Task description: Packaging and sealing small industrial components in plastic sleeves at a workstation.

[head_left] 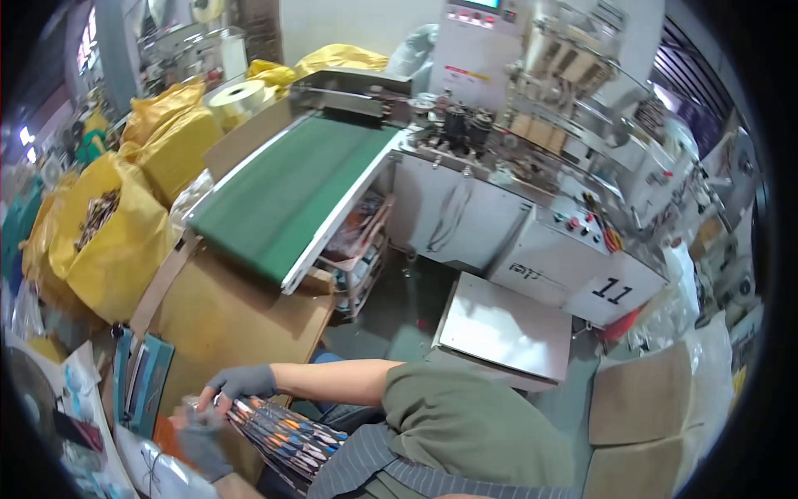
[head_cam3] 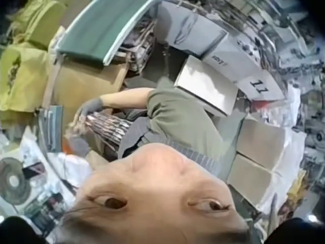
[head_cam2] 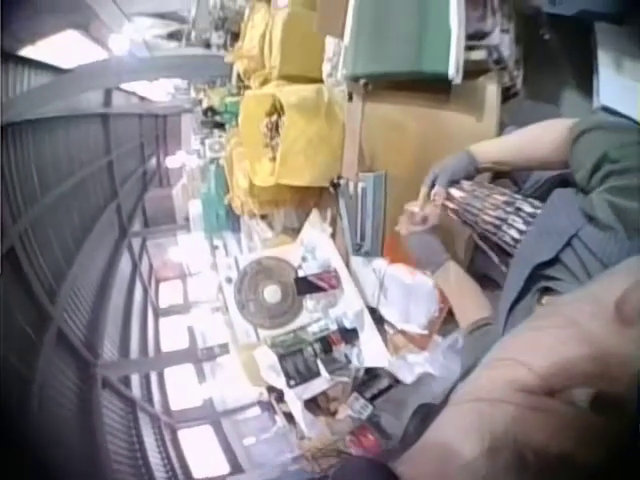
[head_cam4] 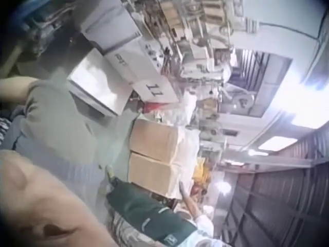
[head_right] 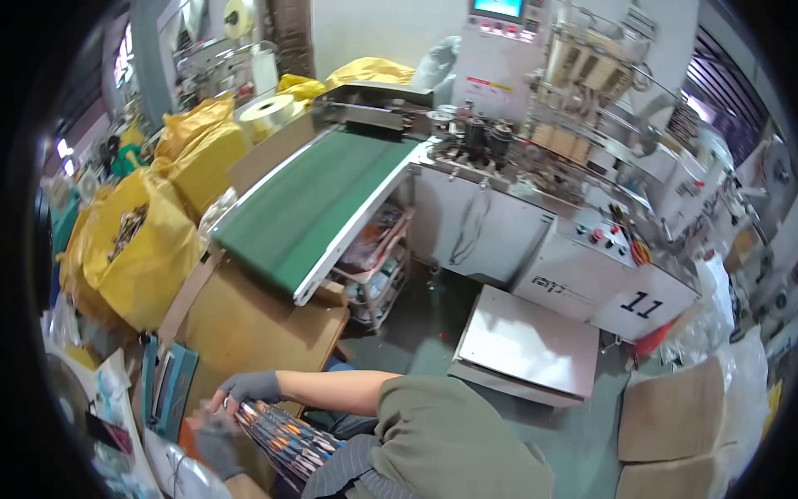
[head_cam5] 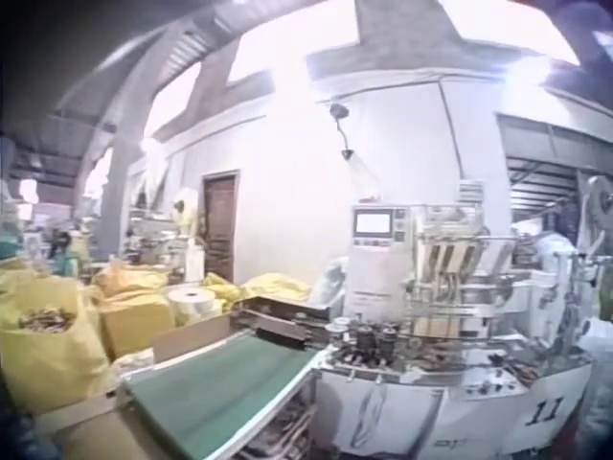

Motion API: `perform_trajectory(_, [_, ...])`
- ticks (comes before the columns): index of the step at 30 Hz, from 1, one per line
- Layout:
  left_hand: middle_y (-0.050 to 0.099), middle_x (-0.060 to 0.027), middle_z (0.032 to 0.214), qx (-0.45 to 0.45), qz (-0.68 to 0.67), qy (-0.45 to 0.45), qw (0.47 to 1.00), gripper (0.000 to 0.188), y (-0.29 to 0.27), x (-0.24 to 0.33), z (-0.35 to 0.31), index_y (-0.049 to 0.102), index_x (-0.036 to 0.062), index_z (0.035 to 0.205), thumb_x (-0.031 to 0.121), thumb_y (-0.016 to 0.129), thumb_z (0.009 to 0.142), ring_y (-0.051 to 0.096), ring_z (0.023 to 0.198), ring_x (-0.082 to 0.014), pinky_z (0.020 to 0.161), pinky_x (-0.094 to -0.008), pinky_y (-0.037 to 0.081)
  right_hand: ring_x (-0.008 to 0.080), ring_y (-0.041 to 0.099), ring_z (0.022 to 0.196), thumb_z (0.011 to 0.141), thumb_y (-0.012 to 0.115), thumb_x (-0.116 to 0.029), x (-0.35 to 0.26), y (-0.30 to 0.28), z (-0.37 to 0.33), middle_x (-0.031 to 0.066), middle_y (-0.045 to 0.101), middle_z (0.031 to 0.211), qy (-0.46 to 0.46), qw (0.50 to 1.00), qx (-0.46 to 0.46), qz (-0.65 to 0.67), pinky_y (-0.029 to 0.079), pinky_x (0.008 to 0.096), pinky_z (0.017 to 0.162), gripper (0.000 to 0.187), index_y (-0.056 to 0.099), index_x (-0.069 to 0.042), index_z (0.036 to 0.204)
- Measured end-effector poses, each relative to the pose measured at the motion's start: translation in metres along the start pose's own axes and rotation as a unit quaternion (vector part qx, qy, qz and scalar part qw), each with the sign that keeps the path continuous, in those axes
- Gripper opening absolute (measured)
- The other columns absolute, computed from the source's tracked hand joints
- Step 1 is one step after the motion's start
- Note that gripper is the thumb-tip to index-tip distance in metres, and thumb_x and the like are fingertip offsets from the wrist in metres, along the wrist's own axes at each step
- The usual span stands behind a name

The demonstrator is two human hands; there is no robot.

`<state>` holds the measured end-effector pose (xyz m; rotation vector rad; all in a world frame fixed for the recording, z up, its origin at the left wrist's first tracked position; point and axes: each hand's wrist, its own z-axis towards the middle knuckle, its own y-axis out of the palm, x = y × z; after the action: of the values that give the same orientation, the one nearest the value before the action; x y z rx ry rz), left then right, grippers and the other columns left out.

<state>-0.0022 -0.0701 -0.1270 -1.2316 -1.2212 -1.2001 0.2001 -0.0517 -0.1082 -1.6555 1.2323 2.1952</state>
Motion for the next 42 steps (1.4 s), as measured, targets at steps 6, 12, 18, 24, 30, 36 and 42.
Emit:
perform_trajectory(6, [0.057, -0.0063, 0.092, 0.013, 0.296, 0.274, 0.915, 0.029, 0.066, 0.063, -0.054, 0.056, -0.0023, 0.106, 0.020, 0.055, 0.088, 0.050, 0.072, -0.0126, 0.060, -0.0271, 0.043, 0.0143, 0.062, 0.069, 0.077, 0.057, -0.016, 0.044, -0.007, 0.048, 0.0068, 0.063, 0.081, -0.105, 0.994, 0.007, -0.021, 0.051, 0.0308, 0.061, 0.018, 0.065, -0.004, 0.089])
perform_trajectory(12, [0.059, -0.0128, 0.093, 0.210, 0.059, 0.146, 0.965, 0.031, -0.011, -0.076, -0.037, 0.054, -0.0069, 0.109, 0.015, 0.055, 0.088, 0.053, 0.079, -0.0152, 0.068, -0.0282, 0.043, 0.0202, 0.062, 0.085, 0.086, 0.052, -0.029, 0.097, -0.005, 0.010, 0.0097, 0.062, 0.097, -0.086, 0.973, 0.053, -0.206, 0.049, 0.0345, 0.074, 0.029, 0.063, -0.004, 0.095])
perform_trajectory(18, [0.060, -0.0113, 0.088, 0.049, 0.117, 0.107, 0.986, 0.029, 0.026, -0.068, -0.073, 0.056, -0.0071, 0.103, 0.017, 0.055, 0.088, 0.052, 0.077, -0.0150, 0.067, -0.0288, 0.043, 0.0302, 0.064, 0.078, 0.088, 0.049, -0.034, 0.159, -0.005, -0.105, 0.0192, 0.061, 0.106, 0.033, 0.910, 0.109, -0.399, 0.049, 0.0411, 0.069, 0.039, 0.058, 0.000, 0.106])
perform_trajectory(24, [0.045, -0.0018, 0.078, 0.001, 0.213, 0.146, 0.966, 0.019, 0.043, 0.019, -0.039, 0.042, 0.0050, 0.078, 0.013, 0.058, 0.083, 0.043, 0.074, -0.0144, 0.070, -0.0288, 0.039, 0.0407, 0.057, 0.072, 0.075, 0.064, -0.030, 0.025, 0.010, 0.000, 0.0213, 0.059, 0.078, -0.174, 0.748, 0.339, -0.544, 0.045, 0.0452, 0.062, 0.024, 0.056, -0.008, 0.082])
perform_trajectory(30, [0.046, -0.0028, 0.078, 0.102, 0.236, 0.259, 0.931, 0.013, -0.042, 0.043, 0.075, 0.047, 0.0058, 0.082, 0.017, 0.051, 0.087, 0.046, 0.072, -0.0162, 0.065, -0.0282, 0.039, 0.0371, 0.061, 0.072, 0.074, 0.061, -0.014, -0.075, -0.006, 0.065, 0.0156, 0.062, 0.076, -0.155, 0.612, 0.308, -0.712, 0.047, 0.0444, 0.062, 0.013, 0.057, -0.010, 0.086])
perform_trajectory(36, [0.064, -0.0190, 0.083, 0.159, 0.518, 0.195, 0.817, 0.033, -0.048, 0.096, 0.074, 0.062, 0.0043, 0.091, 0.035, 0.050, 0.086, 0.061, 0.077, -0.0397, 0.064, -0.0452, 0.047, 0.0369, 0.064, 0.081, 0.069, 0.065, -0.017, -0.112, 0.013, 0.092, 0.0195, 0.065, 0.082, -0.151, 0.620, 0.361, -0.680, 0.051, 0.0420, 0.071, 0.021, 0.062, -0.007, 0.087])
perform_trajectory(42, [0.056, -0.0162, 0.065, 0.057, 0.474, 0.325, 0.816, 0.027, -0.054, 0.125, 0.080, 0.058, 0.0004, 0.073, 0.024, 0.050, 0.084, 0.055, 0.063, -0.0309, 0.060, -0.0406, 0.042, 0.0213, 0.057, 0.064, 0.071, 0.061, -0.012, -0.139, -0.019, 0.077, 0.0127, 0.060, 0.068, -0.151, 0.691, 0.256, -0.658, 0.047, 0.0338, 0.062, 0.012, 0.060, -0.001, 0.075])
